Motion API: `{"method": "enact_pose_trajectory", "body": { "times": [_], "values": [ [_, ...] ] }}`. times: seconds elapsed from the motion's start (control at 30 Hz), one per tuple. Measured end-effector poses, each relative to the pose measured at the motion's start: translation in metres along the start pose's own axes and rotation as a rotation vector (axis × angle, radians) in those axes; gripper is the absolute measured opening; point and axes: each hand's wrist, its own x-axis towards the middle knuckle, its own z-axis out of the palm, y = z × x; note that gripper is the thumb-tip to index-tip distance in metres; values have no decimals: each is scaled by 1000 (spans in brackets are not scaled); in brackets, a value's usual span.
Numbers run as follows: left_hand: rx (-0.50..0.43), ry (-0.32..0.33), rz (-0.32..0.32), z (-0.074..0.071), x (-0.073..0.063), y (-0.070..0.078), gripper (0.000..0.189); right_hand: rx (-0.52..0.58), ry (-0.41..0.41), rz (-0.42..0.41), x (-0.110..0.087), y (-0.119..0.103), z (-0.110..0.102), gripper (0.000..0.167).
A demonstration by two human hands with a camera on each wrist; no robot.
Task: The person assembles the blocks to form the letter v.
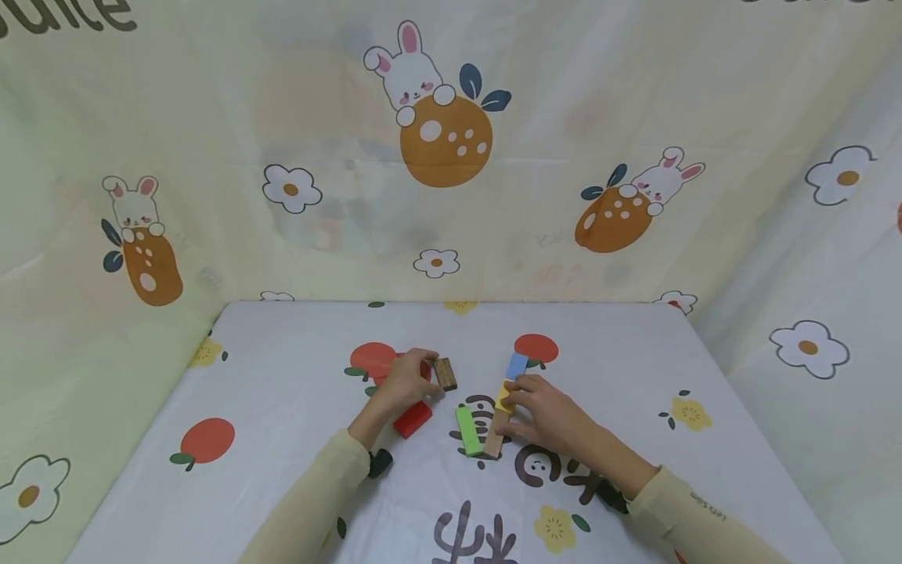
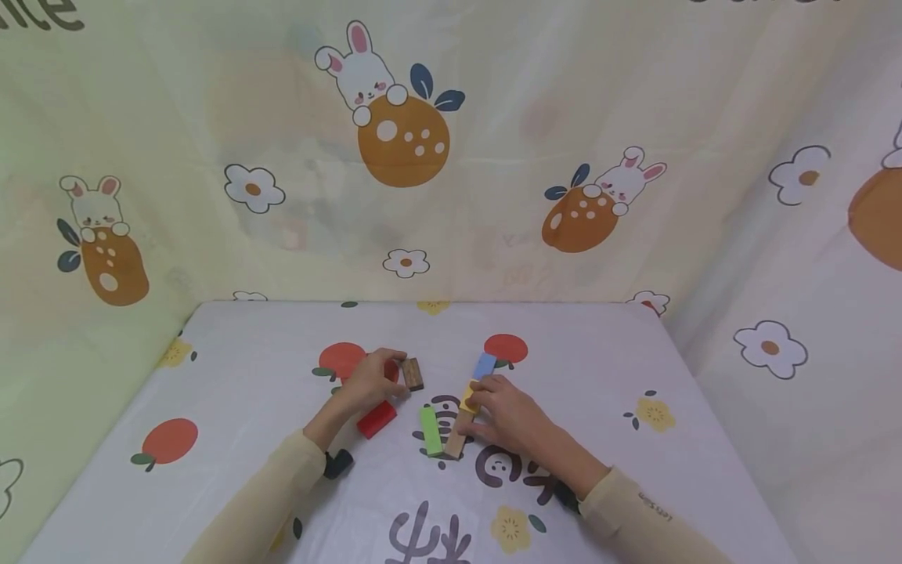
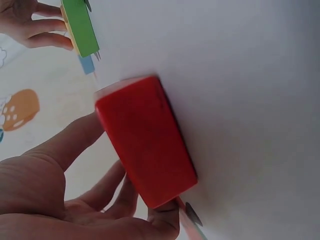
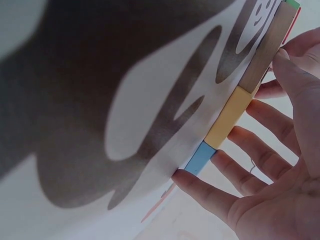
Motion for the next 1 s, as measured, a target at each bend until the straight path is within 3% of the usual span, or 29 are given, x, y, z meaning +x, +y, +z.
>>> {"method": "enact_pose_trajectory", "body": {
  "times": [0.3, 1.0],
  "values": [
    [43, 3, 29, 1, 1, 0, 63, 8, -9, 10, 0, 0, -1, 46],
    [-53, -23, -21, -1, 4, -5, 60, 11, -32, 38, 2, -1, -2, 45]
  ]
}}
